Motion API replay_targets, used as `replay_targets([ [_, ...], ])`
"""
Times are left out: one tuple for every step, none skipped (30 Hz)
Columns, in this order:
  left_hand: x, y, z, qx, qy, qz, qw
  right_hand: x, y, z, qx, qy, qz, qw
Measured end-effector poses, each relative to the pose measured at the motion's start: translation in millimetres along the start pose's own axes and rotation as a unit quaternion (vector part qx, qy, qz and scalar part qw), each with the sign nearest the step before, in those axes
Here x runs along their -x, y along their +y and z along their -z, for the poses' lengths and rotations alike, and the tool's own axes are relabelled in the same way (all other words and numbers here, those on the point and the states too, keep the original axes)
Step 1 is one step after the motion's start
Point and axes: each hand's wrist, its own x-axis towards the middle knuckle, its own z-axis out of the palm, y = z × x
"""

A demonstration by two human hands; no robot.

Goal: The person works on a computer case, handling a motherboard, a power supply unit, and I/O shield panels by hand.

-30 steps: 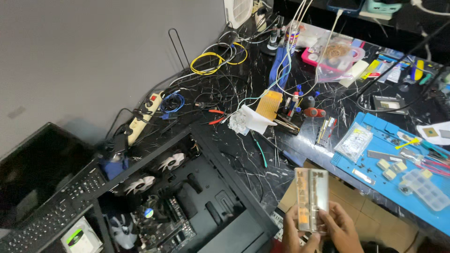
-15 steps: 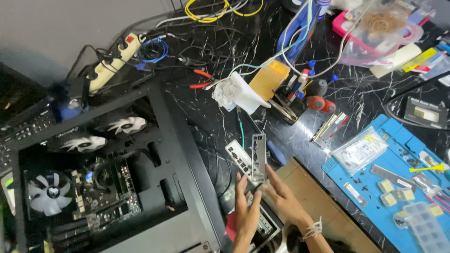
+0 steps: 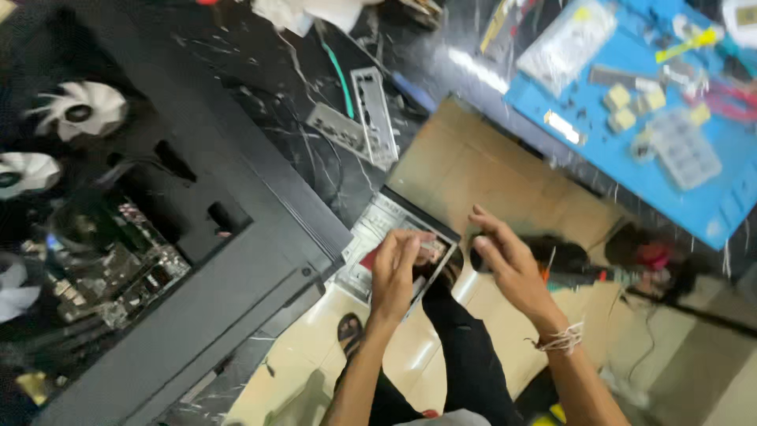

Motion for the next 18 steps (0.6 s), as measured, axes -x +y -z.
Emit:
replay_targets([
  [4, -8, 6, -0.008, -0.019, 0.014, 1.0, 16, 10, -4, -0.005, 0.02, -0.015, 1.0],
  [6, -16, 11, -0.028, -0.032, 0.019, 0.999, 31, 21, -8, -0.031, 0.054, -0.032, 0.998],
  [9, -26, 15, -0.044, -0.035, 0.019, 0.998, 42, 32, -10, -0.055, 0.078, -0.044, 0.994],
  [17, -35, 20, -0.048, -0.044, 0.03, 0.997, 53, 50, -16, -0.058, 0.088, -0.055, 0.993],
  [22, -43, 28, -0.074, -0.054, 0.024, 0.995, 58, 70, -24, -0.081, 0.102, -0.073, 0.989],
  [25, -52, 35, -0.099, -0.065, 0.019, 0.993, 61, 90, -33, -0.103, 0.116, -0.091, 0.984],
  [23, -70, 47, -0.107, -0.068, 0.012, 0.992, 59, 117, -43, -0.111, 0.12, -0.085, 0.983],
  [19, -90, 59, -0.139, -0.08, 0.015, 0.987, 55, 146, -55, -0.124, 0.119, -0.093, 0.981],
  [16, -113, 72, -0.17, -0.088, 0.024, 0.981, 53, 178, -67, -0.137, 0.114, -0.108, 0.978],
  [-2, -156, 92, -0.177, -0.086, 0.024, 0.98, 44, 213, -80, -0.145, 0.113, -0.108, 0.977],
  [-23, -206, 111, -0.257, -0.111, -0.007, 0.96, 32, 252, -92, -0.139, 0.116, -0.095, 0.979],
  [-44, -256, 131, -0.335, -0.133, -0.037, 0.932, 20, 293, -105, -0.134, 0.12, -0.082, 0.98],
  [-60, -306, 147, -0.336, -0.135, -0.034, 0.932, 12, 341, -119, -0.135, 0.121, -0.086, 0.98],
  [-77, -356, 165, -0.444, -0.203, -0.028, 0.872, 3, 387, -134, -0.115, 0.123, -0.065, 0.984],
  [-111, -404, 179, -0.543, -0.26, -0.037, 0.798, -24, 435, -147, -0.092, 0.124, -0.027, 0.988],
  [-126, -430, 183, -0.543, -0.255, -0.048, 0.798, -45, 466, -160, -0.09, 0.125, -0.015, 0.988],
  [-131, -456, 188, -0.622, -0.323, -0.017, 0.713, -57, 496, -176, -0.073, 0.095, -0.059, 0.991],
  [-135, -482, 195, -0.69, -0.384, 0.015, 0.614, -68, 526, -193, -0.056, 0.066, -0.103, 0.991],
])
